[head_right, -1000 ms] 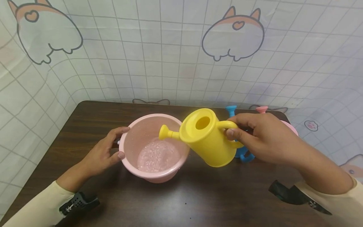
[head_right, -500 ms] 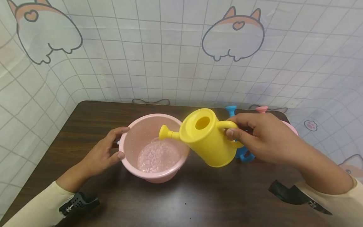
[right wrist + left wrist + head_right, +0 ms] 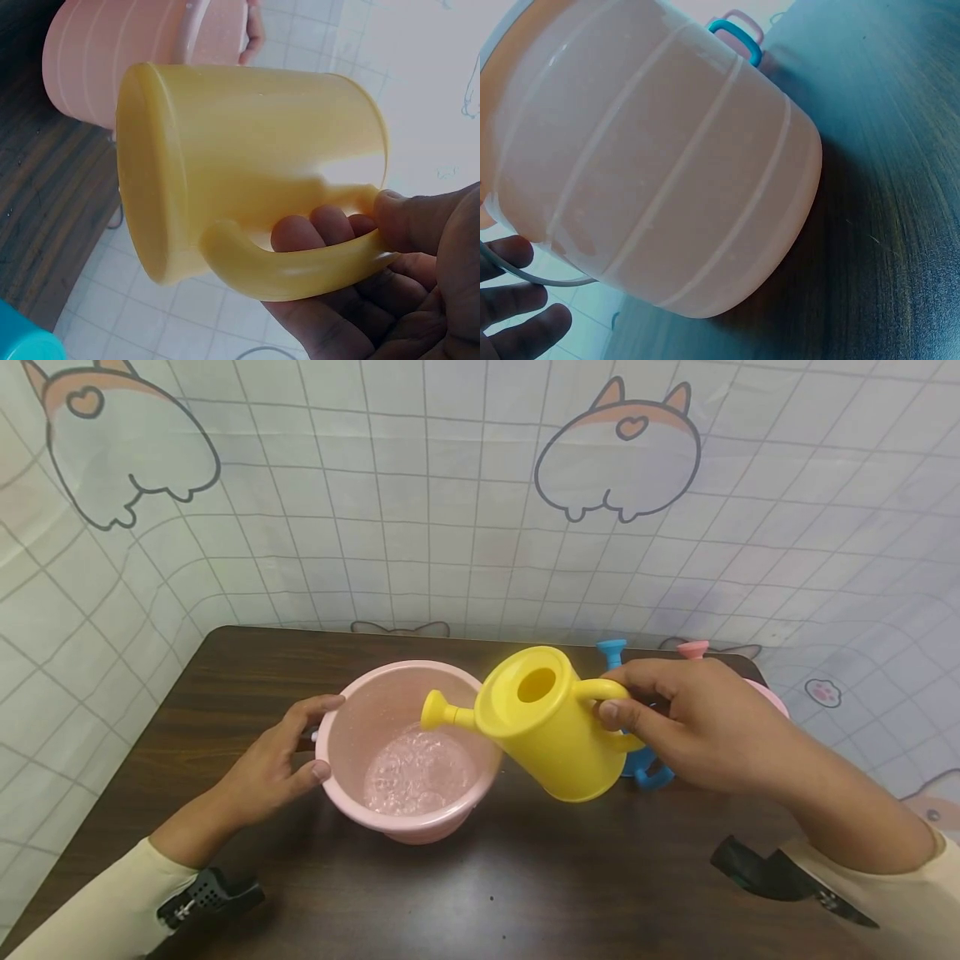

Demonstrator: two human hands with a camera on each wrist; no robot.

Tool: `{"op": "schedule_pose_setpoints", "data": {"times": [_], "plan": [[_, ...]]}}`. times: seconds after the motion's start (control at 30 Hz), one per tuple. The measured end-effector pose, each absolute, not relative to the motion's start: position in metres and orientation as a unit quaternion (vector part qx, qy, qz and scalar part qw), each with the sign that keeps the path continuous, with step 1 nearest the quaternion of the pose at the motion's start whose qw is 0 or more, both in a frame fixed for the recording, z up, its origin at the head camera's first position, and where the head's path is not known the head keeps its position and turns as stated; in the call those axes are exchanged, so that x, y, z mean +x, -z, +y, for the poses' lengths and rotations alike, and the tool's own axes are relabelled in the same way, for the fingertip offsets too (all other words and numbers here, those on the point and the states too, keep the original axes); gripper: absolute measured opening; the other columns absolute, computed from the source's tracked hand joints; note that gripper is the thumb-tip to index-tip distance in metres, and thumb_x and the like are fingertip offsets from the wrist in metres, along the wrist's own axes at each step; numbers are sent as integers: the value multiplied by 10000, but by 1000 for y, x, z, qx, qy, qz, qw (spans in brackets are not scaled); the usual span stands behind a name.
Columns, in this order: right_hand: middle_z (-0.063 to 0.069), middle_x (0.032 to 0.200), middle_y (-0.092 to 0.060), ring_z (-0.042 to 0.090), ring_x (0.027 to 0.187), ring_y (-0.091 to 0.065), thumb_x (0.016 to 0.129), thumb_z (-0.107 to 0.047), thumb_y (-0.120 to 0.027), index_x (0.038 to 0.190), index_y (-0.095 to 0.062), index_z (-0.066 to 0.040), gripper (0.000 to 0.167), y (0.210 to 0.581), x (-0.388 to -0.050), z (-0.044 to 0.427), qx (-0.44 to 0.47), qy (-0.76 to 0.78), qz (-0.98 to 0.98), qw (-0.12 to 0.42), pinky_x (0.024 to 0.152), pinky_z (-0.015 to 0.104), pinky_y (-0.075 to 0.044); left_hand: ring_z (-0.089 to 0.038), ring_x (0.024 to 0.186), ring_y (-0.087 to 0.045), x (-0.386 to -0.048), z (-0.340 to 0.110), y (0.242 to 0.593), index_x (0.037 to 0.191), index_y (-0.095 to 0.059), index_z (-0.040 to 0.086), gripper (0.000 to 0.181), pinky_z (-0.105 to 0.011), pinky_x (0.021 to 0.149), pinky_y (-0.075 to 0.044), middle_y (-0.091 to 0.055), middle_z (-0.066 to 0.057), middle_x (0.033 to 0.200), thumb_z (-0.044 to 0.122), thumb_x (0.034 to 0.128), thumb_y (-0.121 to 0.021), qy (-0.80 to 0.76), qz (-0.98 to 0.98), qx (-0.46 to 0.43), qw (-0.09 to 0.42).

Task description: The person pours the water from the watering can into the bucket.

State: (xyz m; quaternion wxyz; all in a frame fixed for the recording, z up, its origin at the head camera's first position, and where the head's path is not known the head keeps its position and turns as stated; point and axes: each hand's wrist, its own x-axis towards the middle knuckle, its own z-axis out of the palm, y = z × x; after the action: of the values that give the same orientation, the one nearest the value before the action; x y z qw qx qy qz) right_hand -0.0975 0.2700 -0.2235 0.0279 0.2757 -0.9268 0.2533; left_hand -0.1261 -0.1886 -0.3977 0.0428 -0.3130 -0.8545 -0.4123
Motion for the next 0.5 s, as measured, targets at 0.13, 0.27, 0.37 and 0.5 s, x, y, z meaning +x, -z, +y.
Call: {"op": "schedule_pose_setpoints", "data": {"times": [0.13, 0.27, 0.37, 0.5], "plan": [[-140, 886, -718, 76, 494, -490, 953, -69, -727, 1096, -732, -232, 217, 223, -97, 270, 270, -250, -929, 27, 460, 231, -412, -257, 1089, -670, -126, -188, 397, 1556, -304, 249, 698, -513, 877, -576, -566, -107, 1348, 446, 973, -634, 412, -855, -313, 41], [-158, 884, -711, 76, 504, -493, 952, -78, -730, 1091, -733, -240, 213, 223, -97, 270, 269, -245, -931, 31, 483, 235, -422, -270, 1087, -673, -126, -188, 397, 1555, -303, 247, 699, -515, 879, -575, -565, -115, 1350, 437, 971, -637, 412, -856, -311, 41], [-149, 872, -706, 74, 482, -487, 954, -77, -728, 1091, -732, -237, 211, 223, -97, 270, 270, -246, -930, 31, 474, 234, -417, -286, 1091, -671, -126, -188, 397, 1555, -303, 245, 697, -527, 883, -571, -563, -120, 1354, 437, 972, -634, 413, -855, -311, 40], [-140, 874, -715, 73, 478, -478, 954, -67, -724, 1105, -731, -229, 221, 223, -97, 270, 273, -250, -929, 27, 448, 228, -395, -270, 1096, -669, -125, -187, 397, 1556, -305, 249, 693, -530, 884, -570, -562, -118, 1355, 472, 979, -618, 413, -856, -310, 41]]}}
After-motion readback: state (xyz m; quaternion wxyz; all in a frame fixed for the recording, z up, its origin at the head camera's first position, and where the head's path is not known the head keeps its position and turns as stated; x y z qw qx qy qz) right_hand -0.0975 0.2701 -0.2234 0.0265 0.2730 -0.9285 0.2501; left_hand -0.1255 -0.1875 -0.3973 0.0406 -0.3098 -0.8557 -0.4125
